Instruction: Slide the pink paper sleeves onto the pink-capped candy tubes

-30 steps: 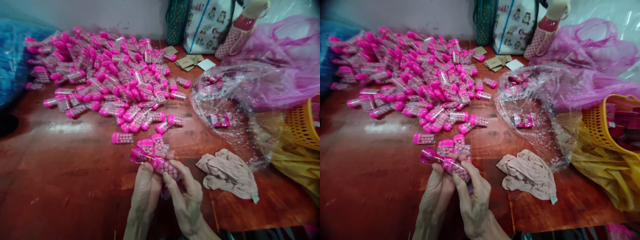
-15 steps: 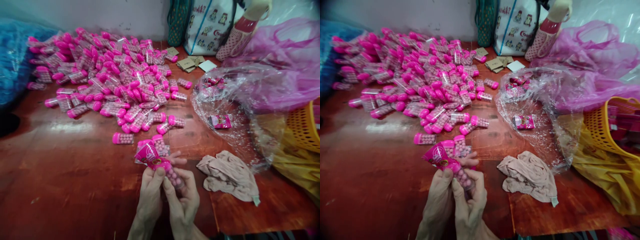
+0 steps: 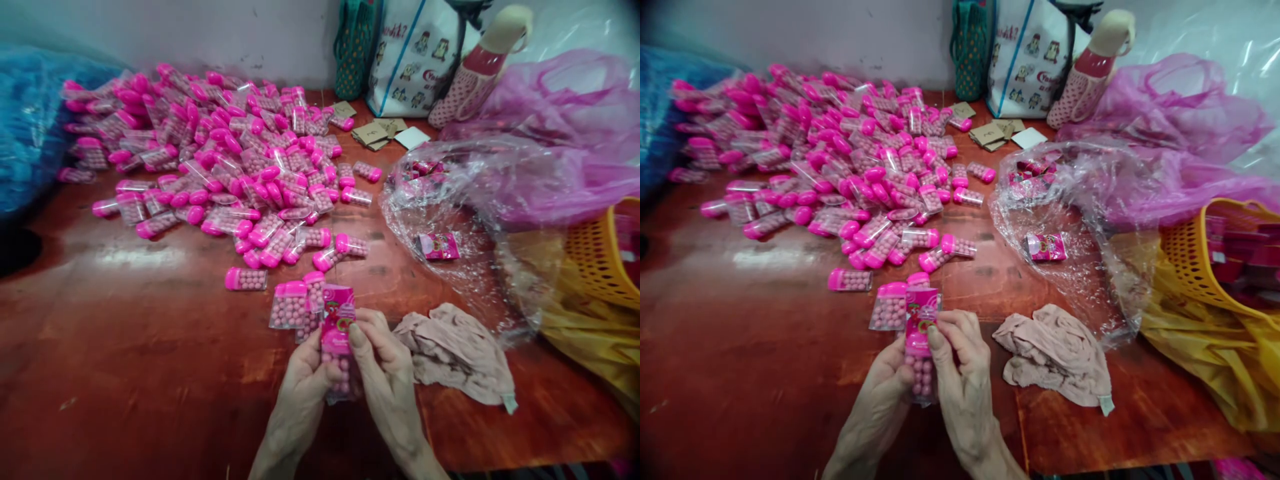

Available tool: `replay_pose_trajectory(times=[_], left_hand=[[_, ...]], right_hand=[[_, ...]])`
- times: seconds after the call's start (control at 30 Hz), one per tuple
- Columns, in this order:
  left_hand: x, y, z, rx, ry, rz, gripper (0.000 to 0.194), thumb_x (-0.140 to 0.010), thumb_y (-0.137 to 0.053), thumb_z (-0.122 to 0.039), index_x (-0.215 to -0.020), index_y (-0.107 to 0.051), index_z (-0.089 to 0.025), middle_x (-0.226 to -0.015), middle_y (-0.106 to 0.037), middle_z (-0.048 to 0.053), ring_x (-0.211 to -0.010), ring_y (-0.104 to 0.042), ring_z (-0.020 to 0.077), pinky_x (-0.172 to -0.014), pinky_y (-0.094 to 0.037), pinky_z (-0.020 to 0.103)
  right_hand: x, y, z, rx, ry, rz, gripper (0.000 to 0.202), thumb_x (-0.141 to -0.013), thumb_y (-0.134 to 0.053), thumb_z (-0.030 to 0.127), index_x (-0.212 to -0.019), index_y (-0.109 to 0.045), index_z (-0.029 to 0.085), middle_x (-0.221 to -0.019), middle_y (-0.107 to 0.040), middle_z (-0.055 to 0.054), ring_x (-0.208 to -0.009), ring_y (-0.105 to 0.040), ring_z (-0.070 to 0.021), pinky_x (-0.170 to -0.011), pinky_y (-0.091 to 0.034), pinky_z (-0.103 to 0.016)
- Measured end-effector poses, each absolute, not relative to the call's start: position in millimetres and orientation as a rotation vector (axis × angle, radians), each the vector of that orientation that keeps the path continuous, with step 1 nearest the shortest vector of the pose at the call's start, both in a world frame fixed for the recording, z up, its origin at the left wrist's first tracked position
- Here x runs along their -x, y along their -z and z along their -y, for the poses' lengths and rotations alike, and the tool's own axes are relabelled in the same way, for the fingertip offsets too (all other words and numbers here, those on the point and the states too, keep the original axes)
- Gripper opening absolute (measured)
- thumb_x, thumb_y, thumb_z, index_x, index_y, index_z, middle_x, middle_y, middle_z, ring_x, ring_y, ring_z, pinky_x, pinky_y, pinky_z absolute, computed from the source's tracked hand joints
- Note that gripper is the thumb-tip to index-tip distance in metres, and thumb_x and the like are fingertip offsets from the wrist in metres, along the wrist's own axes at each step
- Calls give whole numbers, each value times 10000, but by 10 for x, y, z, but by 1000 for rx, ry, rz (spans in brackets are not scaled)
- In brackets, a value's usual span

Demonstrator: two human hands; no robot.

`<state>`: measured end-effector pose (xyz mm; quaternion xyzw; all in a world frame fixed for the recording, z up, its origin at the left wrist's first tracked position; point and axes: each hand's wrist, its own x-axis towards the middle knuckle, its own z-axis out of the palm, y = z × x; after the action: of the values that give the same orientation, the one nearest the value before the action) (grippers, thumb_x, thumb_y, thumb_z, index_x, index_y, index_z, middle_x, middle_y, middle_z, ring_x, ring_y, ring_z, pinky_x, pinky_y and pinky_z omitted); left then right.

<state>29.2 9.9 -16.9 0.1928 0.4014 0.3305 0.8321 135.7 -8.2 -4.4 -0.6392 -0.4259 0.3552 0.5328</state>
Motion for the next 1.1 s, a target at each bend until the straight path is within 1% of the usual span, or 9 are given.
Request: replay_pose_trajectory(times=[0.13, 0.23, 0.47, 0.53, 0.7, 0.8, 0.9, 1.0, 1.1], left_hand=[[-323, 141, -64, -410, -677, -806, 292, -726, -686, -210, -1015, -662, -179, -709, -615, 22, -583, -519, 104, -571, -421, 214], [-330, 157, -51, -436, -706, -869, 219, -780, -627, -187, -996, -663, -197, -676, -595, -1, -554, -492, 85, -550, -404, 197], [-382, 177, -3, -600, -842, -994, 114, -815, -585, -183, -899, -658, -212, -806, -619, 4, -757, -550, 122, -715, -443, 218], [-397, 179, -21, -577, -830, -988, 102, -804, -600, -185, -888, -655, -203, -767, -611, 0, -720, -549, 111, -688, -442, 207], [-396, 158, -62, -415, -704, -919, 150, -773, -629, -242, -900, -628, -161, -572, -542, -21, -482, -472, 76, -452, -360, 174], [-377, 161, -36, -435, -756, -1001, 118, -772, -635, -240, -844, -598, -154, -604, -519, -31, -489, -441, 57, -451, -347, 163], [-375, 170, -31, -499, -824, -1068, 177, -797, -608, -247, -952, -546, -188, -617, -499, -51, -471, -414, 49, -429, -331, 159], [-403, 151, -74, -539, -819, -1044, 220, -814, -581, -250, -1010, -500, -191, -597, -496, -56, -451, -420, 53, -417, -328, 162], [-428, 117, -113, -590, -767, -1017, 260, -818, -560, -215, -1059, -473, -174, -585, -513, -49, -457, -456, 64, -425, -338, 168]], right_hand=[[-1347, 94, 86, 1531, -857, 867, 180, -888, -510, 249, -848, -679, 206, -871, -608, -42, -830, -580, -186, -723, -493, -310], [-1327, 132, 84, 1524, -879, 862, 118, -848, -575, 249, -822, -683, 210, -831, -617, -34, -814, -586, -191, -709, -498, -315], [-1239, 208, 90, 1568, -709, 818, 61, -792, -644, 206, -742, -679, 199, -782, -642, -11, -770, -584, -163, -693, -478, -275], [-1268, 202, 88, 1557, -746, 825, 73, -797, -641, 219, -735, -674, 196, -785, -641, -14, -768, -586, -165, -696, -476, -283], [-1335, 174, 97, 1576, -832, 898, 71, -792, -652, 243, -737, -667, 201, -800, -619, -22, -748, -573, -174, -671, -470, -301], [-1272, 194, 140, 1629, -701, 909, 77, -802, -637, 206, -726, -649, 198, -773, -596, -17, -769, -549, -173, -675, -457, -296], [-1213, 217, 177, 1653, -636, 935, 106, -807, -629, 198, -701, -635, 191, -739, -586, -13, -758, -533, -168, -688, -446, -291], [-1250, 205, 170, 1650, -752, 895, 146, -821, -613, 257, -696, -643, 189, -776, -600, -27, -768, -547, -169, -684, -448, -278], [-1370, 175, 126, 1570, -987, 762, 188, -850, -559, 349, -798, -646, 190, -794, -621, -25, -732, -574, -163, -651, -462, -260]])
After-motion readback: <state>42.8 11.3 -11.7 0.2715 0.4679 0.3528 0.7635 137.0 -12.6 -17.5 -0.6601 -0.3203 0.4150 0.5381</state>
